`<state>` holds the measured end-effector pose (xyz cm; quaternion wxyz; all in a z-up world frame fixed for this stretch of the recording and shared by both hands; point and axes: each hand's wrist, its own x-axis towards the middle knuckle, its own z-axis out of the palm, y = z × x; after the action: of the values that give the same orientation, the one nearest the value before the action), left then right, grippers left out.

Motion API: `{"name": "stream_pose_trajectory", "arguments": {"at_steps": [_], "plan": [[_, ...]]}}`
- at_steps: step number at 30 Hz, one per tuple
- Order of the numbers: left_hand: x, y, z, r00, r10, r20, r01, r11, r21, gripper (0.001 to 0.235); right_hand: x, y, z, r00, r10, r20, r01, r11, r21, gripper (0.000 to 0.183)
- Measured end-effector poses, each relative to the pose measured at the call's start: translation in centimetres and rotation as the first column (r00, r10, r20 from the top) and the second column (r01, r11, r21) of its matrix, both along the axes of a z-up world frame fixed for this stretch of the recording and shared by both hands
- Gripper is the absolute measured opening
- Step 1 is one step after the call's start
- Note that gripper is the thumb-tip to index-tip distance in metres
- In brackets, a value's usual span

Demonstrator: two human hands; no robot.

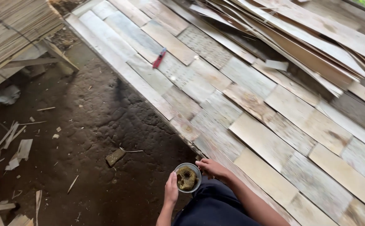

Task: Applying glue to thin wood strips and arranging them on a wooden board to create a decorative surface.

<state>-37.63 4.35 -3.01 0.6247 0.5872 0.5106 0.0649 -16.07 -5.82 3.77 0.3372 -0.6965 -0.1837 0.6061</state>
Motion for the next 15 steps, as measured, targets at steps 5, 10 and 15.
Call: {"name": "stream_pose_trajectory", "arguments": {"at_steps": [5, 10, 15], "plan": [[0.4, 5.5, 0.6, 0.998, 0.064, -0.014, -0.063, 0.997, 0.051, 0.059, 0.4, 7.5, -1.4, 0.994, 0.108, 0.023, -0.109, 0.993, 0.035, 0.032], [1.6, 13.4, 0.9, 0.996, 0.085, -0.009, -0.083, 0.993, 0.086, 0.054, 1.6, 16.7, -3.6, 0.992, 0.116, 0.053, -0.117, 0.993, 0.023, 0.021], [3.9, 23.4, 1.6, 0.995, -0.037, -0.091, 0.045, 0.996, 0.083, 0.046, 3.8, 26.6, -4.6, 0.991, 0.126, 0.048, -0.128, 0.991, 0.029, 0.028]]}}
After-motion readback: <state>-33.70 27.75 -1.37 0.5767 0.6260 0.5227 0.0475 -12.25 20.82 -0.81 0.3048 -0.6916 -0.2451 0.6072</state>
